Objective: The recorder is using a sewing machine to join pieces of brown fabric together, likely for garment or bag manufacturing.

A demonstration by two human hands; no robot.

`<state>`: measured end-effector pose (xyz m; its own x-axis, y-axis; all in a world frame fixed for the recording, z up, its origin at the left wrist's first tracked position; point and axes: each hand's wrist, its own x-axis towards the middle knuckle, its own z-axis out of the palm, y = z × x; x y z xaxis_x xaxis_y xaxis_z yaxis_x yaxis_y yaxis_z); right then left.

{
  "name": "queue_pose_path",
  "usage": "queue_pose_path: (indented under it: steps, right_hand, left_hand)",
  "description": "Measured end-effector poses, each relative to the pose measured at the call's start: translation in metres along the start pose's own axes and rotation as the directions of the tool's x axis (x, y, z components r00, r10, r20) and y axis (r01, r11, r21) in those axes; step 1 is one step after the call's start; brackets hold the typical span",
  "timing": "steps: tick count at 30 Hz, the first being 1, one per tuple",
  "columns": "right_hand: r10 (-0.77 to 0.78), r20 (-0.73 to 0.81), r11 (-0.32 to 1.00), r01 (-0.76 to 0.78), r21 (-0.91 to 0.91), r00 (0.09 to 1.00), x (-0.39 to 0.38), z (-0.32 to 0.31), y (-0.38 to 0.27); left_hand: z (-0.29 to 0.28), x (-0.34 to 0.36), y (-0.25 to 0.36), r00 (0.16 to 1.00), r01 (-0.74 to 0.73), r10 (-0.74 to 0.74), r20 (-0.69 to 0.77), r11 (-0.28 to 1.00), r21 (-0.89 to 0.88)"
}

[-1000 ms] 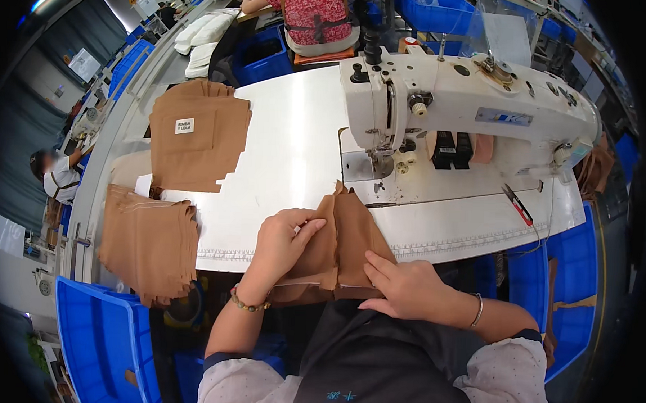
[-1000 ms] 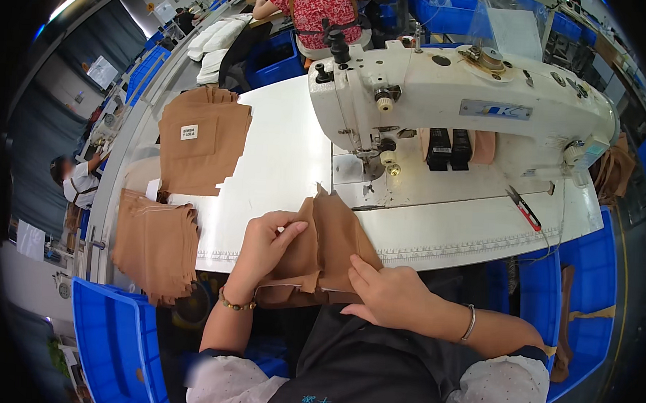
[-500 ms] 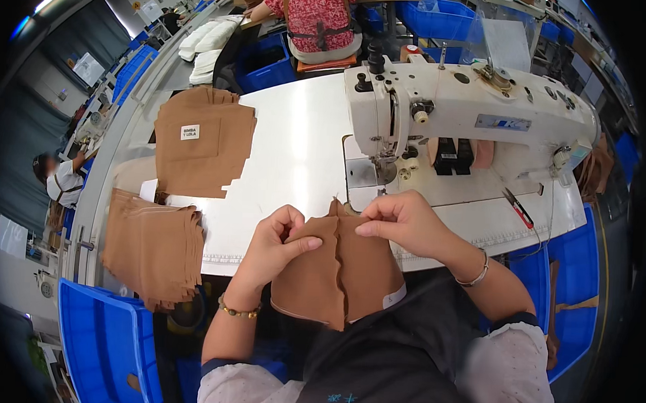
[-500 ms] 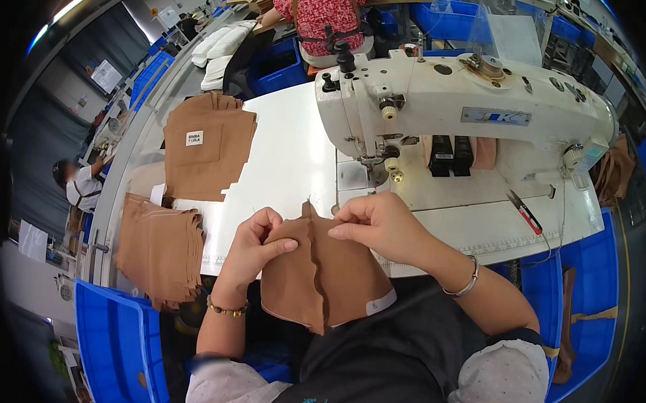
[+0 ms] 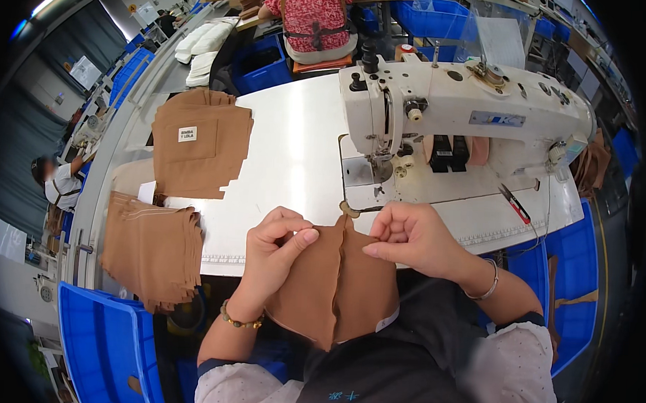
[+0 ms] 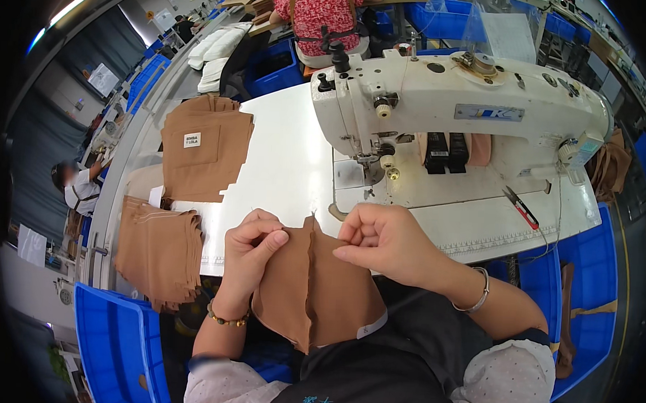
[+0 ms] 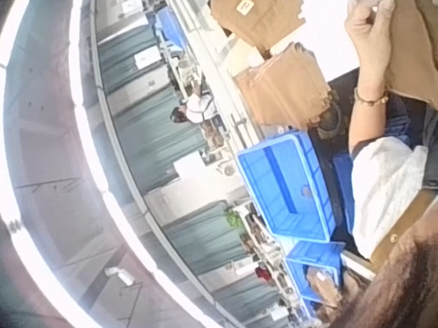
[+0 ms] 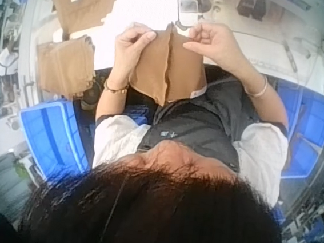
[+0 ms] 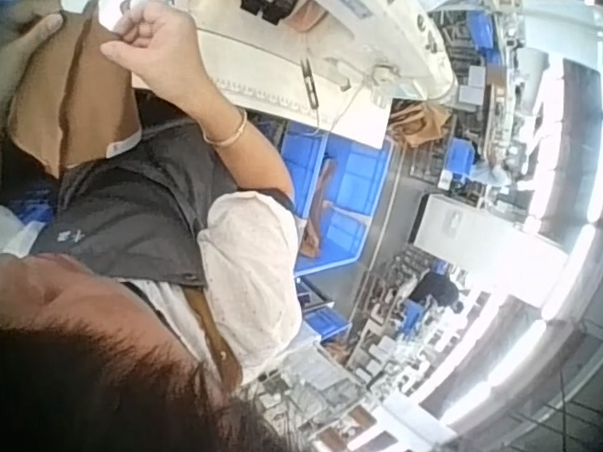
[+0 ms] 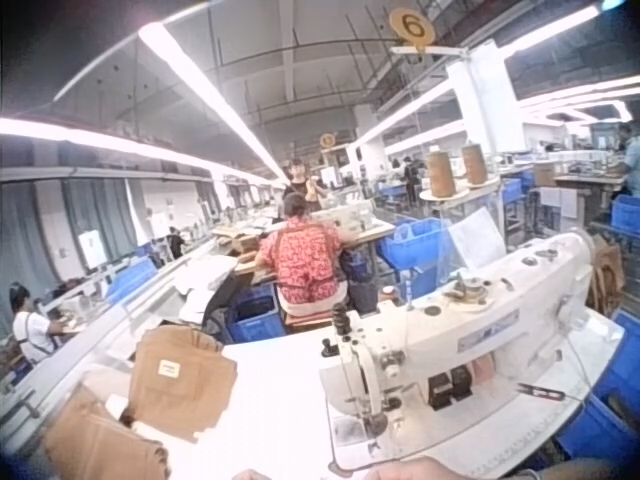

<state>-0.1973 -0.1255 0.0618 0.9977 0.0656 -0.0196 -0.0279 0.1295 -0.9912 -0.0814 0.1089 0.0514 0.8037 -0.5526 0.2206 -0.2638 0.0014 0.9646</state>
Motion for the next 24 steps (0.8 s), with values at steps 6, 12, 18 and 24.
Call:
queue_pose_path:
  steps: [6,12,18,24]
  right_hand:
    - [-0.122,-0.034,0.950,0.107,-0.293,0.992,-0.015,0.006,-0.005]
    - [-0.604,0.461,0.195,0.682,-0.705,0.650,-0.019,0.008,-0.007]
    - [-0.698,0.709,-0.444,0.714,-0.541,0.103,0.028,0.057,-0.023]
    - [-0.683,0.714,-0.492,0.628,-0.603,0.151,0.057,0.076,-0.005]
  left_hand:
    - [-0.002,-0.002,0.003,0.995,0.014,-0.019,0.094,0.998,0.053]
    - [-0.013,0.002,0.006,0.981,0.092,-0.088,0.175,0.996,-0.015]
    - [-0.073,0.022,0.033,0.905,0.124,-0.179,0.386,0.979,0.163]
    - [-0.071,0.120,0.098,0.711,-0.230,-0.317,0.628,0.739,0.633]
